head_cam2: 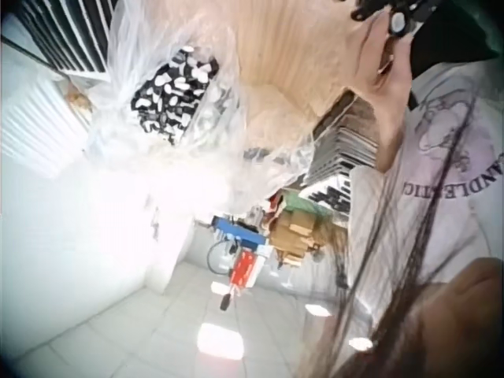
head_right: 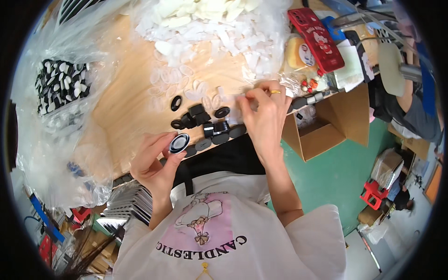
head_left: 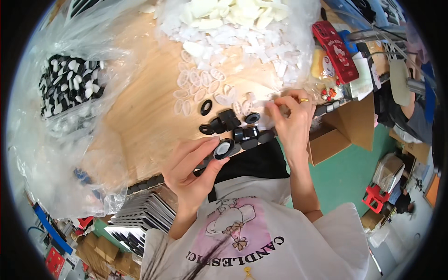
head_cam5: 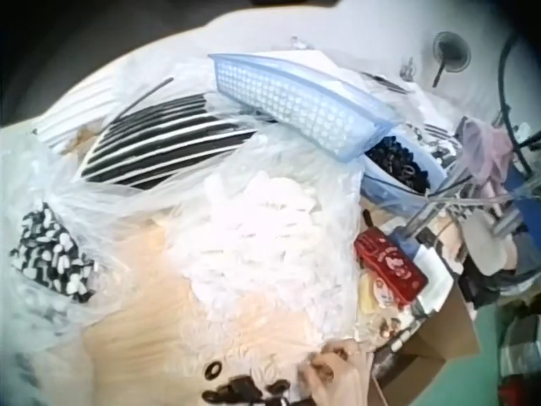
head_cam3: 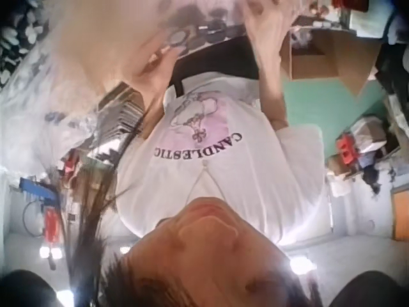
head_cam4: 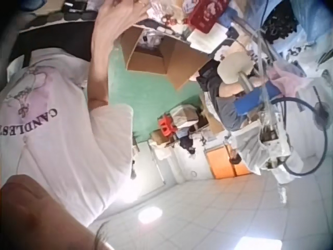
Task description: Manually inserting white silicone or plastic inserts into black circular rings at an assembly station.
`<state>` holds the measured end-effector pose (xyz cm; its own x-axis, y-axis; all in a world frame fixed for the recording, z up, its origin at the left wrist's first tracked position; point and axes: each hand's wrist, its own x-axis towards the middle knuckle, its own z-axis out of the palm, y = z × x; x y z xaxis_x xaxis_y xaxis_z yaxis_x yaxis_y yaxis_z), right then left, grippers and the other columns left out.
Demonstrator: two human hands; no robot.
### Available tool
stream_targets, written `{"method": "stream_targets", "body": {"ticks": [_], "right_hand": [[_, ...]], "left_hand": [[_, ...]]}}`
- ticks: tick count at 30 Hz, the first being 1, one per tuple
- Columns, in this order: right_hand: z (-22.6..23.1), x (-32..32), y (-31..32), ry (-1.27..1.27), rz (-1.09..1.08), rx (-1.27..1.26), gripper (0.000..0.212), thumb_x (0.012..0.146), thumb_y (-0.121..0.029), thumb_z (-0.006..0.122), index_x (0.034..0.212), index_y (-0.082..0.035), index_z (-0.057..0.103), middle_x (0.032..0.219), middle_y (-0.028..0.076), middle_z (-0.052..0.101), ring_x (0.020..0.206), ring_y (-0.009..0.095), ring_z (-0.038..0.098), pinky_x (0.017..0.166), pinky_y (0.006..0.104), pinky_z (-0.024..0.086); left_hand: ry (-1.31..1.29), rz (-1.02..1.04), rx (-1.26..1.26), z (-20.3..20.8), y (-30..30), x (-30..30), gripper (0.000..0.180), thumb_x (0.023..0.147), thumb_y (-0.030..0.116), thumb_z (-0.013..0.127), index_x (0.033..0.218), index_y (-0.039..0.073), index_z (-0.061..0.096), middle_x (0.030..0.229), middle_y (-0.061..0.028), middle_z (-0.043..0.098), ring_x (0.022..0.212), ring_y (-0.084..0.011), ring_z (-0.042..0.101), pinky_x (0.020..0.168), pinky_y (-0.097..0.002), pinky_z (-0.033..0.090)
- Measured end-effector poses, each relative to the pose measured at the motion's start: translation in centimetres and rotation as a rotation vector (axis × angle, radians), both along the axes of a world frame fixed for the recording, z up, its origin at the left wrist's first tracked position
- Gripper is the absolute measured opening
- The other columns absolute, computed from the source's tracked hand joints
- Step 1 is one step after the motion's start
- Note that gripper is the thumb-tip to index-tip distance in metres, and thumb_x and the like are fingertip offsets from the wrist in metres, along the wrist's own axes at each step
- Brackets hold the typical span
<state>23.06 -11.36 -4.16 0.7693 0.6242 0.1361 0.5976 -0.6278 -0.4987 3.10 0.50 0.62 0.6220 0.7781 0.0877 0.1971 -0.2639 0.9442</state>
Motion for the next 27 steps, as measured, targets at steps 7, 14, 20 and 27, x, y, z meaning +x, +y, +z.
{"method": "stream_targets", "body": {"ticks": [7,14,20,27], "right_hand": [[3.1,-1.2,1.1,0.298,0.101,0.462,0.017,0.072,0.005,0.074,0.085,0.003,0.065,0.098,0.009,0.056,0.093,0.020,0.055,0.082,0.0290,0.044],[7.7,-3.6,2.3,-0.092,0.699,0.491,0.027,0.055,-0.008,0.077,0.081,-0.011,0.071,0.091,0.005,0.052,0.079,0.024,0.050,0.074,0.0463,0.043],[8.2,-4.1,1.6,-0.019,0.684,0.492,0.027,0.055,-0.008,0.079,0.081,-0.016,0.074,0.086,0.000,0.051,0.079,0.022,0.050,0.078,0.0465,0.045],[8.2,-3.8,1.4,-0.036,0.705,0.448,0.026,0.057,-0.008,0.080,0.081,-0.015,0.073,0.085,-0.001,0.051,0.080,0.022,0.050,0.077,0.0468,0.046]], "left_hand": [[-0.003,0.042,-0.024,-0.3,0.0,-0.9,0.039,0.062,0.001,0.085,0.099,0.001,0.075,0.089,-0.0091,0.073,0.072,-0.0196,0.059,0.065,-0.0289,0.047],[-0.007,-0.021,0.182,1.0,0.5,-1.3,0.041,0.059,0.005,0.085,0.098,0.004,0.076,0.091,-0.0081,0.073,0.072,-0.0205,0.059,0.062,-0.0295,0.047],[-0.008,-0.077,0.310,1.4,0.7,-0.7,0.039,0.059,0.007,0.084,0.097,0.005,0.076,0.091,-0.0067,0.073,0.073,-0.0209,0.059,0.062,-0.0293,0.047],[-0.017,-0.107,0.327,1.7,0.5,-0.7,0.036,0.059,0.007,0.084,0.094,0.003,0.075,0.090,-0.0078,0.073,0.073,-0.0213,0.061,0.061,-0.0292,0.046]]}}
